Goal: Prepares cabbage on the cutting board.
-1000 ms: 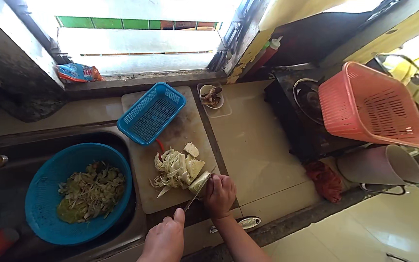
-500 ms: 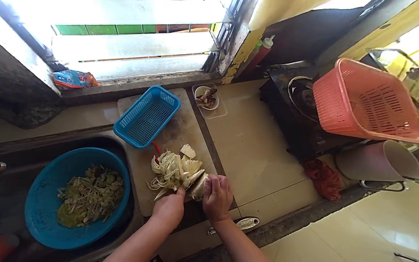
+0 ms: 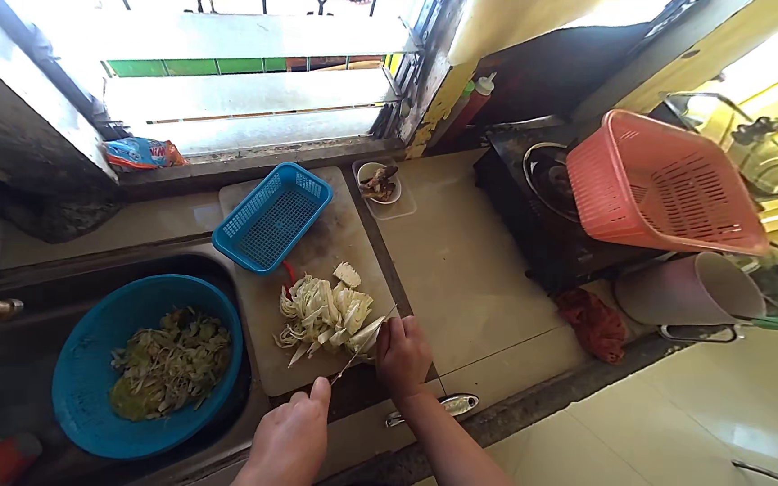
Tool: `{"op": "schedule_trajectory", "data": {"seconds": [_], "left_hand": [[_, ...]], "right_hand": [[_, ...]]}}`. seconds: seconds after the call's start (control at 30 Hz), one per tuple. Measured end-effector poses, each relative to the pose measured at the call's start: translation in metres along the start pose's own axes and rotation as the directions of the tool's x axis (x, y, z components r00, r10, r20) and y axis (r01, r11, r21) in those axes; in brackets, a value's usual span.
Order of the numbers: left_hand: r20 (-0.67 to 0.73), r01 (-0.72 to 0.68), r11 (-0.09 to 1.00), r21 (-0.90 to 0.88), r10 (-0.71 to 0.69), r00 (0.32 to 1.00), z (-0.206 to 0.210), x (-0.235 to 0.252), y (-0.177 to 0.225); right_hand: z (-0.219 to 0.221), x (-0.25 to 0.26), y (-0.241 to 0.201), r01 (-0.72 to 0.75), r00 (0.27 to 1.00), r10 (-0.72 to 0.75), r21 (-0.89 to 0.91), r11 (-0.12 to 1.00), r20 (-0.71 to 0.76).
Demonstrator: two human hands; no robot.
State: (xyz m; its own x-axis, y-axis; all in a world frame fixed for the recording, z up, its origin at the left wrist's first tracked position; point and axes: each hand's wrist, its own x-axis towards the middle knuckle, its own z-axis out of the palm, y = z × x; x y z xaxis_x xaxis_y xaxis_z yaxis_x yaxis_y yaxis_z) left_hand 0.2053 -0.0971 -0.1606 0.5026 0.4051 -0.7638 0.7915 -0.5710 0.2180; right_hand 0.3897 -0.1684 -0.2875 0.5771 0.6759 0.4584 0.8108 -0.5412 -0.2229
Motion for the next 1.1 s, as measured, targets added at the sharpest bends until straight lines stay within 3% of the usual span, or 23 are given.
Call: {"op": "schedule_trajectory", "data": {"seconds": [0.17,0.4,0.53,0.7,0.8,0.93,1.1], "left_hand": [[0.071,0.026,1.0,0.017,-0.027,0.997,0.007,0.007,0.003],[0.165,0.015,0.998,-0.06,-0.005,0.986,0.016,0.056,0.013],[0.122,0.013,0.998,-0.064,-0.005,0.993,0.022,0.079,0.022],[0.069,-0.036,0.999,-0.017,0.037,0.997,0.002,0.086,0.015],[0.031,-0.054,0.998,0.038,0.053,0.998,-0.006,0.088,0.011],[0.029,-0.021,1.0,-0.019,0.022,0.999,-0.006,0.08,0.007],[0.01,-0.002,0.998,-0.069,0.002,1.0,-0.01,0.033,0.008]], "right_hand": [[0.001,-0.003,0.001,-0.008,0.999,0.009,0.026,1.0,-0.032],[0.004,-0.01,0.002,-0.013,0.998,0.016,0.053,0.998,-0.063],[0.006,-0.012,0.003,-0.047,0.996,0.054,0.085,0.995,-0.077],[0.003,-0.01,0.0,-0.079,0.996,0.084,0.107,0.991,-0.041],[0.001,-0.008,0.001,-0.118,0.993,0.12,0.119,0.986,-0.012],[0.005,-0.006,-0.006,-0.159,0.984,0.169,0.159,0.974,-0.05],[0.009,-0.007,-0.011,-0.141,0.986,0.148,0.083,0.986,-0.073]]}}
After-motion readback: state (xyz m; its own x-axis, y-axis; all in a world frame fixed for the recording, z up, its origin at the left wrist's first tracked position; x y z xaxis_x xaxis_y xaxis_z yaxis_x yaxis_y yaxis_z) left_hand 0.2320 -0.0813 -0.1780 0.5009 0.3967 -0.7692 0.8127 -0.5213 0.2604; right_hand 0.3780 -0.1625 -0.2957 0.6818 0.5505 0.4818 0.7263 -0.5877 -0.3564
